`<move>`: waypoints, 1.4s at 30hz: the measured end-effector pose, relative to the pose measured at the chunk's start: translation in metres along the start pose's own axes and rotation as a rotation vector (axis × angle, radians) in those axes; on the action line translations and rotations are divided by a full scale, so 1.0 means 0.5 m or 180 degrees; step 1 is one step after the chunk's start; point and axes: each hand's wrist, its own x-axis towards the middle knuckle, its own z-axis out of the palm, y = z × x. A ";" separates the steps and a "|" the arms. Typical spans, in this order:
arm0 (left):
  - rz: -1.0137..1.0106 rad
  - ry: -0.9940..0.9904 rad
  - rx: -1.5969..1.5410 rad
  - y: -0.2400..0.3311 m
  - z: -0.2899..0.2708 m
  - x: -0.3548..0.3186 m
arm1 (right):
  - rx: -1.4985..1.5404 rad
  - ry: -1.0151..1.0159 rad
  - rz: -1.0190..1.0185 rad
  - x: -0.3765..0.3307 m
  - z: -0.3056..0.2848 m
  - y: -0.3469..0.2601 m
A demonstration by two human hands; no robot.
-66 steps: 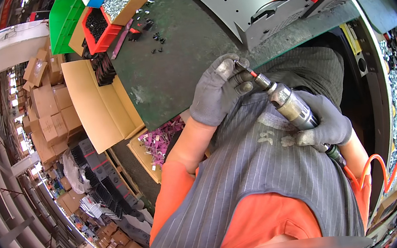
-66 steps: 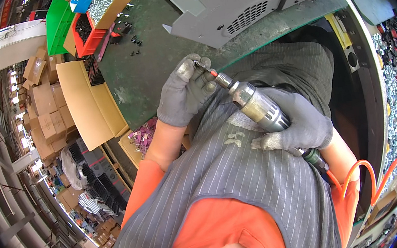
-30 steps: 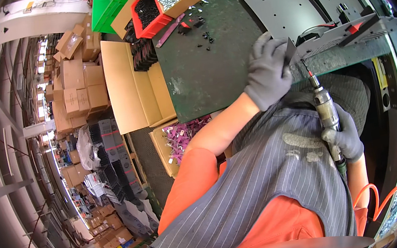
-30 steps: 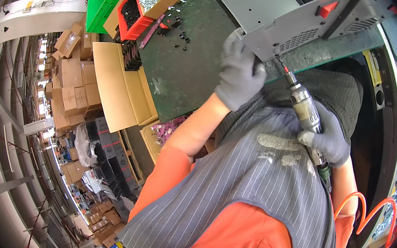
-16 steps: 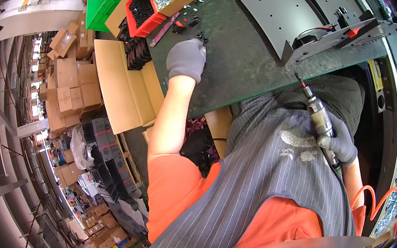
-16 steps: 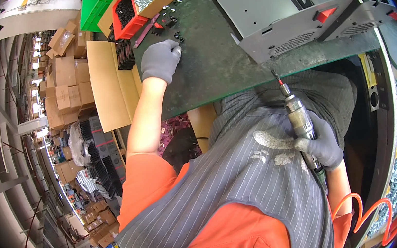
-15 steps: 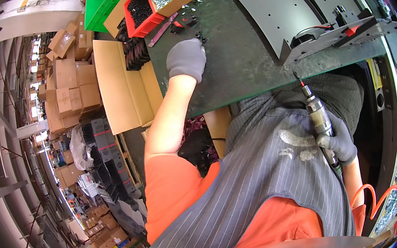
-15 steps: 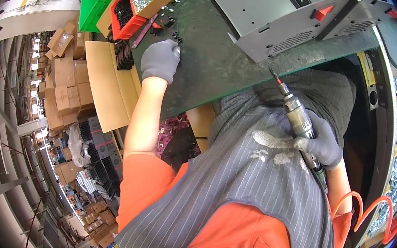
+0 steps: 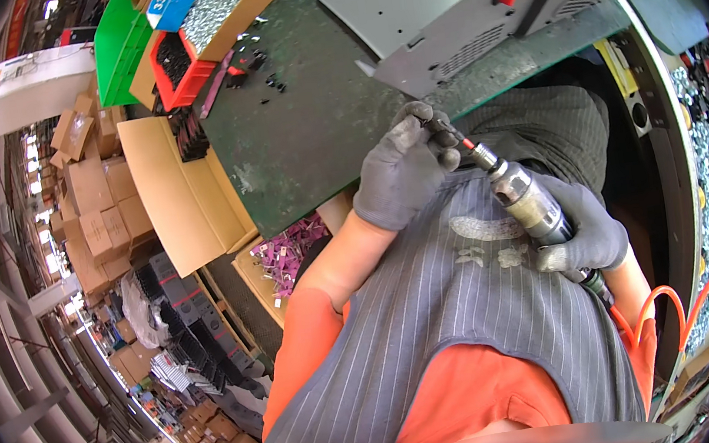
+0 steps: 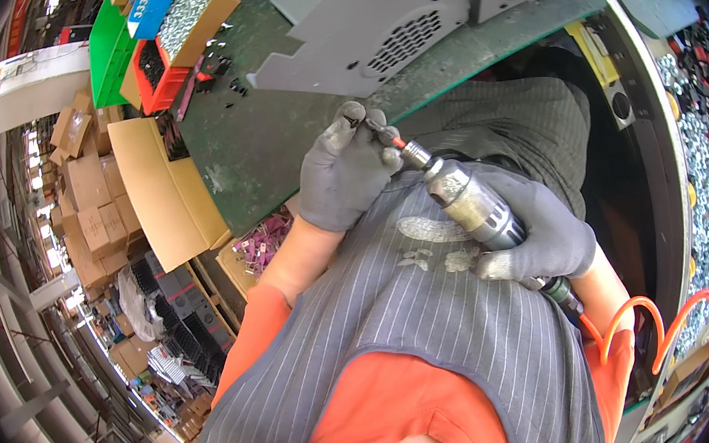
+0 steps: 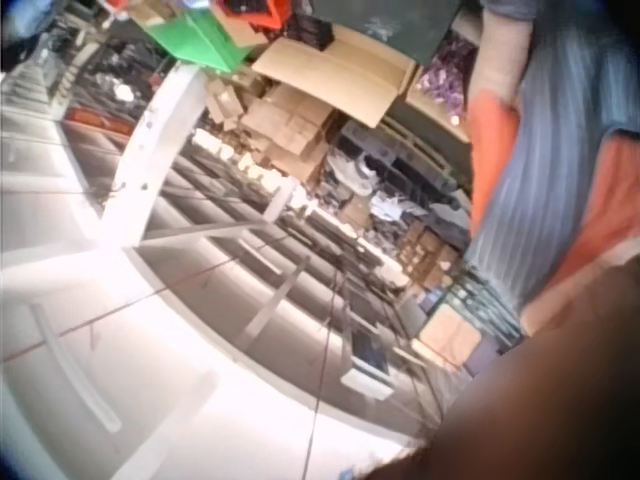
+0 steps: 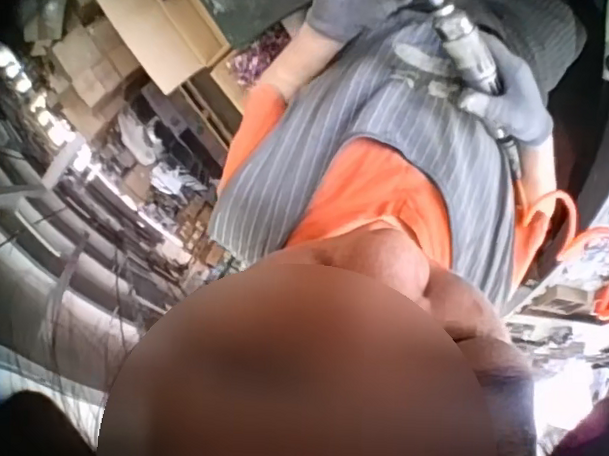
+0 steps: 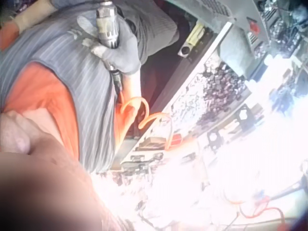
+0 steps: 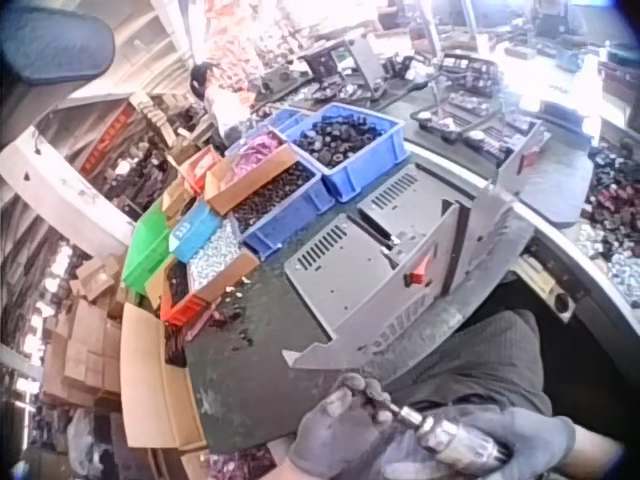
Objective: Assembling electronic metal enclosures and cooling fans using a pneumatic screwdriver.
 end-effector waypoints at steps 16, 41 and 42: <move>-0.0038 0.0086 0.0037 -0.076 0.052 0.067 | -0.0177 0.0208 -0.0130 -0.036 -0.035 0.040; 0.0397 0.0978 0.6381 0.070 0.124 0.025 | -0.0150 0.0672 -0.0313 -0.013 -0.106 0.060; 0.0313 0.1263 0.6366 0.078 0.124 0.024 | -0.0214 0.0724 -0.0363 -0.007 -0.113 0.061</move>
